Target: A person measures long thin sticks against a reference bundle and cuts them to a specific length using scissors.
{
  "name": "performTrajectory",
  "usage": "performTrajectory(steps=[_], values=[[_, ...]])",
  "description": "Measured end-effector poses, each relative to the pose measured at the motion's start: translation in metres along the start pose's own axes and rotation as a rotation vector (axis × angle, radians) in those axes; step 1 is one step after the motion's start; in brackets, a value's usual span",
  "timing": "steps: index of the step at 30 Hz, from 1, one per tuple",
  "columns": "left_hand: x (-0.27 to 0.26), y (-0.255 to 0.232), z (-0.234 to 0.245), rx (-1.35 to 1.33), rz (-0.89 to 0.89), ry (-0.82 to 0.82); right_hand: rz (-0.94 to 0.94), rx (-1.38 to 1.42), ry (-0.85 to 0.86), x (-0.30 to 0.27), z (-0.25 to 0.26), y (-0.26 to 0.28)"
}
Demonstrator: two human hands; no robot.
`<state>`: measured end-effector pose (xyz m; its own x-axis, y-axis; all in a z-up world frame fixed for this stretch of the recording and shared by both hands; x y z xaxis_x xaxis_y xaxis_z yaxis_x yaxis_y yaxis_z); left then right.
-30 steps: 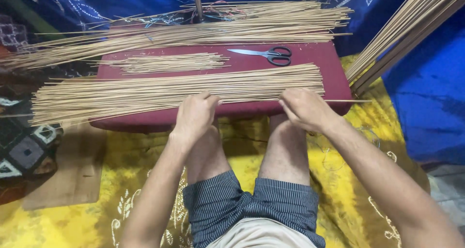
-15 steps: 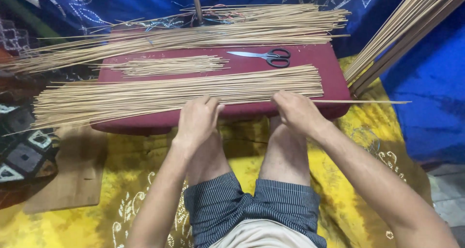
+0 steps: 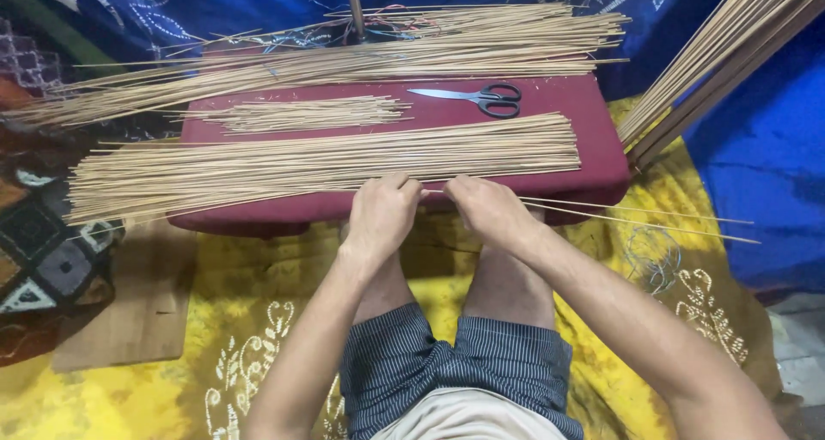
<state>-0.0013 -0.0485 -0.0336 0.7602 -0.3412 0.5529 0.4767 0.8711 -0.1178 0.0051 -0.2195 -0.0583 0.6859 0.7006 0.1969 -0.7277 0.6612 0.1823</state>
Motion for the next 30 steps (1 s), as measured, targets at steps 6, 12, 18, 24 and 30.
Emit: performTrajectory(steps=[6, 12, 18, 24, 30], values=[[-0.003, 0.016, 0.017, -0.054, 0.038, 0.125, -0.065, 0.086, 0.031, -0.020, 0.020, -0.008], [-0.012, 0.046, 0.014, -0.059, 0.044, 0.128, -0.116, 0.166, 0.054, -0.032, 0.028, -0.020], [-0.006, 0.015, 0.013, -0.105, 0.015, 0.113, -0.109, 0.264, 0.033, -0.002, 0.027, 0.019], [-0.005, 0.000, 0.000, -0.111, -0.039, 0.094, -0.113, 0.201, 0.044, 0.014, -0.001, 0.021], [-0.010, 0.052, 0.016, 0.040, 0.043, 0.230, -0.210, 0.378, 0.044, -0.002, 0.025, 0.019]])
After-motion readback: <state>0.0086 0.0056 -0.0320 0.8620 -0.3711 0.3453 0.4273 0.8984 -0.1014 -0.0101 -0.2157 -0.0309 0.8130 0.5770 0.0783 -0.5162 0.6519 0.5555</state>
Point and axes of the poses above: each hand's wrist, its own x-axis towards the middle knuckle, its own z-axis out of the back of the hand, y = z × x, the point moved 6 cm from there along x, towards the middle knuckle, and after that the axes turned 8 degrees about z, right-handed, at the moved point
